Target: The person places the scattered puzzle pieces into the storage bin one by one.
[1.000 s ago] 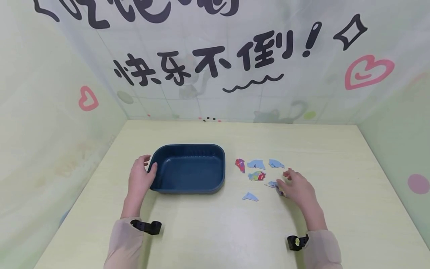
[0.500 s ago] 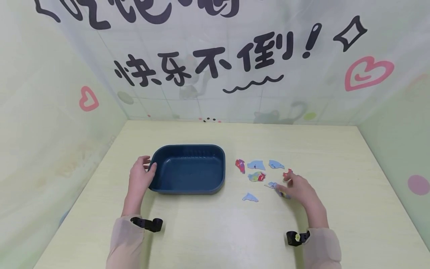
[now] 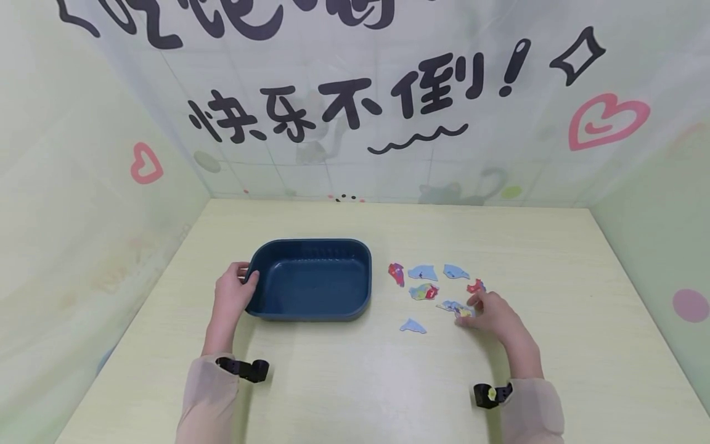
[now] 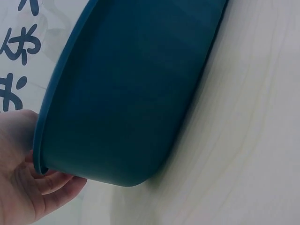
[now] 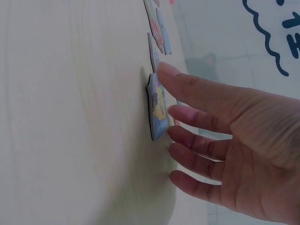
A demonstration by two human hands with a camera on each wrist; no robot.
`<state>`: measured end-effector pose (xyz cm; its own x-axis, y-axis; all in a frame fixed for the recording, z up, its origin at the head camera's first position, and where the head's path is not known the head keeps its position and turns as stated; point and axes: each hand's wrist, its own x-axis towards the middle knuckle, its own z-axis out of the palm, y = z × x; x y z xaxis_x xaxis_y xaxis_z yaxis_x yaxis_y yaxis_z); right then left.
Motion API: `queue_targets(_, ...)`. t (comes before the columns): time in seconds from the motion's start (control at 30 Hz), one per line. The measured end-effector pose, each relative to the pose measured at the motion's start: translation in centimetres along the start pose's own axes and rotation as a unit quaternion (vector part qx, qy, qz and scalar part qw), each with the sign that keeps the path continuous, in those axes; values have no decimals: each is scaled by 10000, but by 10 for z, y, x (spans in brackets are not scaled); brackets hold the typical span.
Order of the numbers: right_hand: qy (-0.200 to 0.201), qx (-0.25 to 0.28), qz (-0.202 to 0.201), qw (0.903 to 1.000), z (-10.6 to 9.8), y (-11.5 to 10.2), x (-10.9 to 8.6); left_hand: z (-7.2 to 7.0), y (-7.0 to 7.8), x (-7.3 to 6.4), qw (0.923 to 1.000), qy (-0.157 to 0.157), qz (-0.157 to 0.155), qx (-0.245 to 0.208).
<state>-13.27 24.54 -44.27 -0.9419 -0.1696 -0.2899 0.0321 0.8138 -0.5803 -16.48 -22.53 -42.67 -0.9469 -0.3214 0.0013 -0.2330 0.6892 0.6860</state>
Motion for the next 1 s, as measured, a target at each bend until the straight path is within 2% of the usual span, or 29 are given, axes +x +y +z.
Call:
queue_targets(0.17,-17,-6,-22,10000,1,1,1,-1,-1,0,9999,-60,-69,129)
queue_targets(0.53,-153,-36,216,9996,0,-2,2,-10,-4,3,9952,-587,-155,772)
queue_targets(1.0,-234,-96,405,9989,1,-3,4,-15,-5,14,9876,-1180,-297,995)
